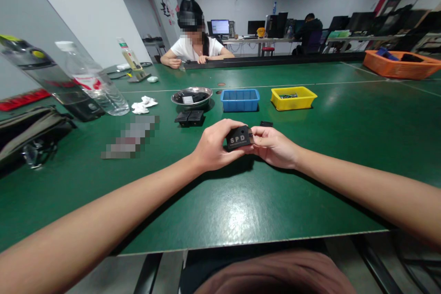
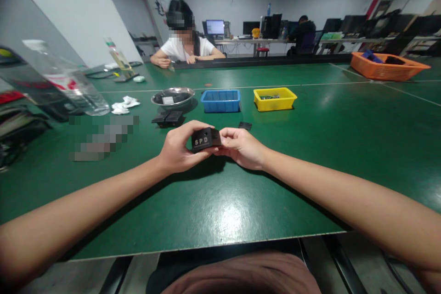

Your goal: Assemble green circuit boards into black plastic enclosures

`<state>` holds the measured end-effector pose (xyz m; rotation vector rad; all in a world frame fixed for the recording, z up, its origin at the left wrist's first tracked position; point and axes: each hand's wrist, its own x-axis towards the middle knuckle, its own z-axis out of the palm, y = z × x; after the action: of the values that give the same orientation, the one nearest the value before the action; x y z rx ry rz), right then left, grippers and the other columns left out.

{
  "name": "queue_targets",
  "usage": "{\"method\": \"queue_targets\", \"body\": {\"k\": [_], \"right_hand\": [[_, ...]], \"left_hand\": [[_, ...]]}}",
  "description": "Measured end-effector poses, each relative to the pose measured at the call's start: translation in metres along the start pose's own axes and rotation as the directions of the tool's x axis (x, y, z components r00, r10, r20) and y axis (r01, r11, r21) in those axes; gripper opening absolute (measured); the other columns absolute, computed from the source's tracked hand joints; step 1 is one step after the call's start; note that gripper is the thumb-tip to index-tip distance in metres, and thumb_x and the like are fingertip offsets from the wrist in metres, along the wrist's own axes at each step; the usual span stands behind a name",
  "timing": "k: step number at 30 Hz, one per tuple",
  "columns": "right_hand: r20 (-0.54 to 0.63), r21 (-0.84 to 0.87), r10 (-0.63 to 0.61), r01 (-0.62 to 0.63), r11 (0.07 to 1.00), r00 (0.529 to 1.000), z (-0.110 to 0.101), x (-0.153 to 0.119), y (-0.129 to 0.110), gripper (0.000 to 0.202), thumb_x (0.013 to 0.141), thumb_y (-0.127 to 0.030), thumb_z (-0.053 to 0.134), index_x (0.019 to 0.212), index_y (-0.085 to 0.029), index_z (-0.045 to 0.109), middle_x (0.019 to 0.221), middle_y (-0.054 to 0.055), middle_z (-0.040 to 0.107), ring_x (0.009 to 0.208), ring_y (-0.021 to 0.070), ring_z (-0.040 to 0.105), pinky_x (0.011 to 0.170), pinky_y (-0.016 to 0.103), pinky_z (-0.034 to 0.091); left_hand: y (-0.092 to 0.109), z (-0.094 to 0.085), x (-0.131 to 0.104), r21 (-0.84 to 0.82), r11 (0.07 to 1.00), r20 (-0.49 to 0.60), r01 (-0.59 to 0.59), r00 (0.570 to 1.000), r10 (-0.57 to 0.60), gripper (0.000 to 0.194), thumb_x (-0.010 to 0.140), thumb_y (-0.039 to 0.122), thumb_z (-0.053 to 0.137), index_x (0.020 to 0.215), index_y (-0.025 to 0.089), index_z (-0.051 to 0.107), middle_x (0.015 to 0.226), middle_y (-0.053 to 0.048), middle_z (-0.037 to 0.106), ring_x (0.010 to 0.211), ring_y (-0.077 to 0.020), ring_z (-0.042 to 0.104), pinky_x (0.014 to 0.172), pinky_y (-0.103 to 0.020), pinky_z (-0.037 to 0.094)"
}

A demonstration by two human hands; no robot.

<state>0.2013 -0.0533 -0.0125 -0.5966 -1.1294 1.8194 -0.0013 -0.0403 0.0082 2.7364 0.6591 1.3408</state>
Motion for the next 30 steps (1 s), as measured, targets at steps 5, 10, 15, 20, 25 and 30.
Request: {"method": "queue_targets", "body": {"k": [5,10,15,20,25,30], "right_hand": [[-0.011,0.022,0.005,-0.005,1.000,1.000,0.0005,-0.0007,-0.0012,0.037,0.061,-0.034,0.096,0.076,-0.016,0.067,0.076,-0.001,0.064,0.075,0.0125,0.062,0.080,0.030,0.053],[-0.026,0.038,0.021,-0.020,0.999,0.999,0.0013,-0.0005,-0.0020,0.036,0.059,-0.032,0.096,0.075,-0.016,0.068,0.074,-0.001,0.065,0.072,0.0117,0.063,0.077,0.028,0.054],[-0.035,0.034,0.033,-0.032,0.999,0.999,0.0013,-0.0002,-0.0020,0.030,0.065,-0.031,0.093,0.075,-0.016,0.068,0.071,-0.001,0.065,0.069,0.0115,0.062,0.074,0.028,0.054],[-0.040,0.020,0.036,-0.035,0.999,0.999,0.0013,-0.0005,-0.0025,0.032,0.066,-0.034,0.093,0.078,-0.016,0.070,0.072,0.000,0.068,0.071,0.0121,0.064,0.074,0.028,0.053],[-0.052,0.010,0.042,-0.041,0.999,0.998,0.0012,-0.0001,-0.0021,0.034,0.064,-0.036,0.094,0.077,-0.015,0.071,0.072,0.001,0.069,0.068,0.0118,0.063,0.072,0.027,0.053],[-0.058,-0.006,0.031,-0.031,0.999,0.998,0.0005,0.0006,-0.0008,0.036,0.065,-0.038,0.095,0.078,-0.015,0.070,0.073,0.001,0.070,0.068,0.0117,0.063,0.071,0.028,0.053]], "left_hand": [[-0.0003,0.0003,-0.0004,-0.007,1.000,-0.013,-0.011,1.000,0.010,0.034,0.086,0.036,0.075,0.110,0.016,0.062,0.103,-0.010,0.075,0.093,-0.0205,0.073,0.082,-0.030,0.057],[-0.0007,0.0006,-0.0011,-0.013,1.000,-0.022,-0.020,1.000,0.019,0.033,0.085,0.033,0.075,0.110,0.016,0.061,0.104,-0.010,0.075,0.093,-0.0202,0.073,0.083,-0.030,0.057],[-0.0003,0.0003,-0.0006,-0.013,1.000,0.001,-0.003,1.000,0.003,0.035,0.086,0.038,0.074,0.110,0.016,0.062,0.103,-0.010,0.075,0.093,-0.0208,0.073,0.083,-0.031,0.058],[0.0005,-0.0008,0.0010,-0.012,0.999,-0.003,-0.032,0.999,0.032,0.034,0.087,0.037,0.075,0.110,0.016,0.061,0.102,-0.010,0.075,0.092,-0.0197,0.072,0.082,-0.030,0.057],[-0.0003,-0.0019,0.0006,-0.016,0.999,0.018,-0.038,0.999,0.038,0.034,0.086,0.035,0.076,0.111,0.016,0.062,0.103,-0.010,0.075,0.093,-0.0202,0.073,0.082,-0.031,0.058],[-0.0020,-0.0020,0.0001,-0.003,0.999,0.032,-0.049,0.998,0.049,0.035,0.088,0.038,0.073,0.112,0.016,0.061,0.104,-0.011,0.075,0.094,-0.0205,0.072,0.080,-0.031,0.058]]}}
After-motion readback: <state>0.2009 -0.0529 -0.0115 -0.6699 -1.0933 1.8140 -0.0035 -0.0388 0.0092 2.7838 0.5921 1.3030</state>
